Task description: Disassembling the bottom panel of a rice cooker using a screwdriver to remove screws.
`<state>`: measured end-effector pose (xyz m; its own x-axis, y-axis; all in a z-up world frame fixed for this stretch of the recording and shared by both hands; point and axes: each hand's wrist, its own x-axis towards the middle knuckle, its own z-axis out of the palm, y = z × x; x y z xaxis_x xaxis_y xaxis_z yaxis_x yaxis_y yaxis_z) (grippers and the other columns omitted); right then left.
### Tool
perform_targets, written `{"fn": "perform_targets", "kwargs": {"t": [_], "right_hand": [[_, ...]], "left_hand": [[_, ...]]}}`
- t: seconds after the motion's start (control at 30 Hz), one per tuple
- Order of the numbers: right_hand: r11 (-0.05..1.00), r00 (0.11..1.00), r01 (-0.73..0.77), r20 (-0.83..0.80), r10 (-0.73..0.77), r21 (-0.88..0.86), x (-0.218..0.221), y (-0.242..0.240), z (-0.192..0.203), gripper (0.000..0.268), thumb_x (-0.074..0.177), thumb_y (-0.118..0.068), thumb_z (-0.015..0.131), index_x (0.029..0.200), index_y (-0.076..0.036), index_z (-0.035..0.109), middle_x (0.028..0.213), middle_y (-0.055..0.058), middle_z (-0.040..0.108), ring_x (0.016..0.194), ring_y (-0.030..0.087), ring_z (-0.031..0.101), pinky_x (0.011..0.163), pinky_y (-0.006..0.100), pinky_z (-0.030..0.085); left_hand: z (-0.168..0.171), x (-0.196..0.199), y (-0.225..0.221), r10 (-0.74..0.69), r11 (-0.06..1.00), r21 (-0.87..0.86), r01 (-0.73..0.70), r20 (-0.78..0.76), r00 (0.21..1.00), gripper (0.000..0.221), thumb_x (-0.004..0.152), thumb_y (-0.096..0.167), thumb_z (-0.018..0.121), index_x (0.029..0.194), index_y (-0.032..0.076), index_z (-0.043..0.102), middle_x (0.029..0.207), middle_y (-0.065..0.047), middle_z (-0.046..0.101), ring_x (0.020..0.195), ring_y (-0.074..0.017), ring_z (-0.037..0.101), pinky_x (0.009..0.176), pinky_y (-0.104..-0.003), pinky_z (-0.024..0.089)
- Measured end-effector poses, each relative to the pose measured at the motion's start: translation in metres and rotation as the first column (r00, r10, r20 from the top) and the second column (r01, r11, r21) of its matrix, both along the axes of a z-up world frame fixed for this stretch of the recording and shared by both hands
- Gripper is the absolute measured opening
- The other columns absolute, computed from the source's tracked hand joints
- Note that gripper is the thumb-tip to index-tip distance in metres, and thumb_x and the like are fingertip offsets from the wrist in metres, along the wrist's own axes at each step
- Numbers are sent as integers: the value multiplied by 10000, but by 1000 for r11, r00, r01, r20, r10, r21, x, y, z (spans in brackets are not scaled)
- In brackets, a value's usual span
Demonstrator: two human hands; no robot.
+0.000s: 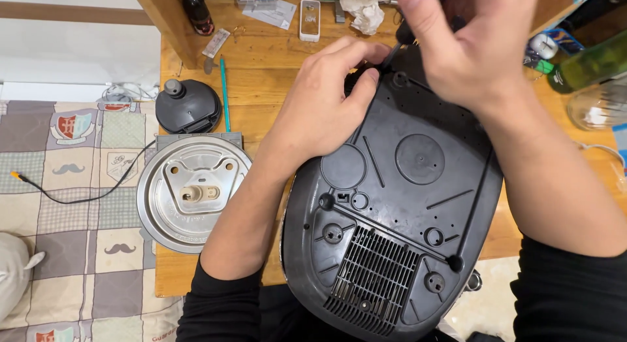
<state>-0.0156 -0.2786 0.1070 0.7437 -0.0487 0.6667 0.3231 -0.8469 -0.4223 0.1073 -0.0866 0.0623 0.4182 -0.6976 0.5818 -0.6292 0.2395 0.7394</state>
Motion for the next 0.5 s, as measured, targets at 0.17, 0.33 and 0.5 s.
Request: {"fn": "perform_targets", "kwargs": {"t": [0.17, 0.33, 0.5], "right_hand": [[998, 993, -3, -116, -5, -63, -1, -2, -4, 129, 1355, 201, 779, 1397, 229, 660, 1172, 249, 711, 873, 273, 603, 784, 366, 501], [992, 991, -76, -99, 85, 96, -3, -5, -14, 185, 1381, 169, 644, 1489, 139, 497, 1315, 260, 632, 1084, 308, 602, 974, 398, 529], [987, 985, -97, -129, 113, 129, -7, -6, -15, 164, 1395, 181, 622, 1490, 141, 495, 1308, 255, 640, 1062, 302, 601, 961, 390, 518]], "left_hand": [[0, 1, 1, -27, 999, -21, 27, -22, 999, 244, 1009, 8, 628, 1225, -45, 729, 1187, -131, 789, 1029, -307, 782, 937, -386, 620], [-5, 4, -3, -32, 999, -23, 31, -41, 999, 329, 1020, -3, 644, 1340, -58, 699, 1225, -140, 789, 1093, -288, 787, 999, -379, 628], [-12, 5, -5, -71, 997, -23, 69, -82, 994, 452, 1020, -4, 652, 1472, -4, 637, 1285, -132, 830, 1162, -267, 812, 1069, -380, 643]]}}
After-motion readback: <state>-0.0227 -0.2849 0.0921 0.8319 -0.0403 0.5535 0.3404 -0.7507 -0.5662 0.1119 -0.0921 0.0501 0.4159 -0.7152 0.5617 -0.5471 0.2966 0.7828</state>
